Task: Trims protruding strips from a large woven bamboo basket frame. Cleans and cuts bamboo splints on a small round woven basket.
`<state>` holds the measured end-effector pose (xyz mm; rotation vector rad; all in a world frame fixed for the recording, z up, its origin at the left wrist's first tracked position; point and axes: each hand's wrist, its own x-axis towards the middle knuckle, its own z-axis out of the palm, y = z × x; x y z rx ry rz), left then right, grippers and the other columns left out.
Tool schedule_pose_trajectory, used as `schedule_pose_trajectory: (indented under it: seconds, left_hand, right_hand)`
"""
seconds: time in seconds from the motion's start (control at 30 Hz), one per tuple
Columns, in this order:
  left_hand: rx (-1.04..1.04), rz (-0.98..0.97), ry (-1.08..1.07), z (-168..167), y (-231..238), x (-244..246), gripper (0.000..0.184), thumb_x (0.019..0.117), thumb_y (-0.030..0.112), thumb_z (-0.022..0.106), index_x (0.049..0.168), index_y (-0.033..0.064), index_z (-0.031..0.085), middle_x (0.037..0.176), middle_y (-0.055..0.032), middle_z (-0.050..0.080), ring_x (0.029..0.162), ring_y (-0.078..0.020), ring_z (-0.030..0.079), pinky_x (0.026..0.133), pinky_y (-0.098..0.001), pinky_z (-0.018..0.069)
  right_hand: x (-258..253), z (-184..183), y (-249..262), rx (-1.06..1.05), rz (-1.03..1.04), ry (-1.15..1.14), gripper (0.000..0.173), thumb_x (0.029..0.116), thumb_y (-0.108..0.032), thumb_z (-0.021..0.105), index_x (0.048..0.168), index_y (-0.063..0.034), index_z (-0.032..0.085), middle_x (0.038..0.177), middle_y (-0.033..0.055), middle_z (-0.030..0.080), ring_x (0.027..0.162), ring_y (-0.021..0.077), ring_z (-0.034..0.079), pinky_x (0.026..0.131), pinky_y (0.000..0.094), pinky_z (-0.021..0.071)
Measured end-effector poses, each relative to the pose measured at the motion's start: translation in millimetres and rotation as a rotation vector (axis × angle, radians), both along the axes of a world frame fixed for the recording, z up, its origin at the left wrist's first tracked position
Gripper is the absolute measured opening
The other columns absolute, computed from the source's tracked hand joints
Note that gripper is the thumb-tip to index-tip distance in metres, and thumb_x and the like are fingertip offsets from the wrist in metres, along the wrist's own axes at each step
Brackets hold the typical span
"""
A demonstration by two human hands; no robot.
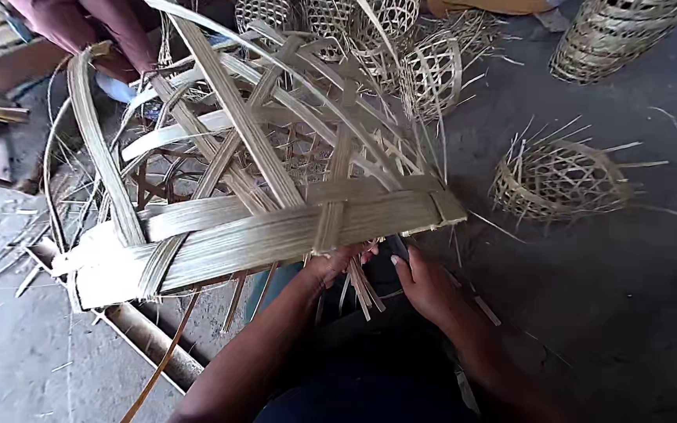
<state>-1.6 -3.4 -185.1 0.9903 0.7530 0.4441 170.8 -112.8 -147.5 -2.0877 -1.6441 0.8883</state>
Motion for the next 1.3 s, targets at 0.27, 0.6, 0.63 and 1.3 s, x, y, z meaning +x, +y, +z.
schedule_pose_trajectory:
  seconds: [0.27,0.6,0.63,1.3]
  left_hand:
    - [0.113,-0.181,0.074,4.2,-6.0,-4.4,0.015,0.1046,0.018,0.055,0.098,0.0088,0.065,0.073,0.0053,0.062,0.062,-0.0027,0.057,0.056,-0.0180,0.0447]
    - [0.406,-0.066,0.429,42.1,8.6,-11.1,0.026,0.1076,0.022,0.052,0.111,0.0046,0.071,0.093,-0.0004,0.078,0.087,-0.0073,0.072,0.085,-0.0332,0.0559]
    - [0.372,-0.091,0.441,43.8,9.6,-7.4,0.026,0.1083,0.021,0.051,0.113,0.0044,0.070,0.100,-0.0007,0.078,0.093,-0.0070,0.072,0.087,-0.0326,0.0558]
    - [-0.076,-0.139,-0.098,8.6,0.9,10.4,0.019,0.1066,0.010,0.045,0.095,0.0111,0.059,0.078,0.0051,0.058,0.067,-0.0025,0.054,0.067,-0.0172,0.0483]
  right_hand:
    - [-0.3,-15.8,33.5,0.003,-0.005,0.170,0.038,0.1103,-0.029,0.042,0.132,0.0013,0.052,0.100,0.0181,0.066,0.095,0.0286,0.068,0.089,0.0471,0.0536]
    - [8.3,31.4,7.0,0.197,-0.142,-0.028,0.045,0.1101,-0.031,0.044,0.143,-0.0011,0.051,0.095,0.0208,0.069,0.087,0.0350,0.069,0.081,0.0535,0.0552]
    - [7.7,34.0,6.7,0.207,-0.148,-0.053,0.046,0.1103,-0.031,0.043,0.146,-0.0019,0.050,0.097,0.0217,0.070,0.089,0.0368,0.070,0.082,0.0546,0.0551]
    - [6.9,-0.7,-19.2,0.088,-0.031,-0.009,0.048,0.1093,-0.028,0.043,0.152,-0.0070,0.045,0.097,0.0200,0.072,0.088,0.0376,0.072,0.080,0.0557,0.0561]
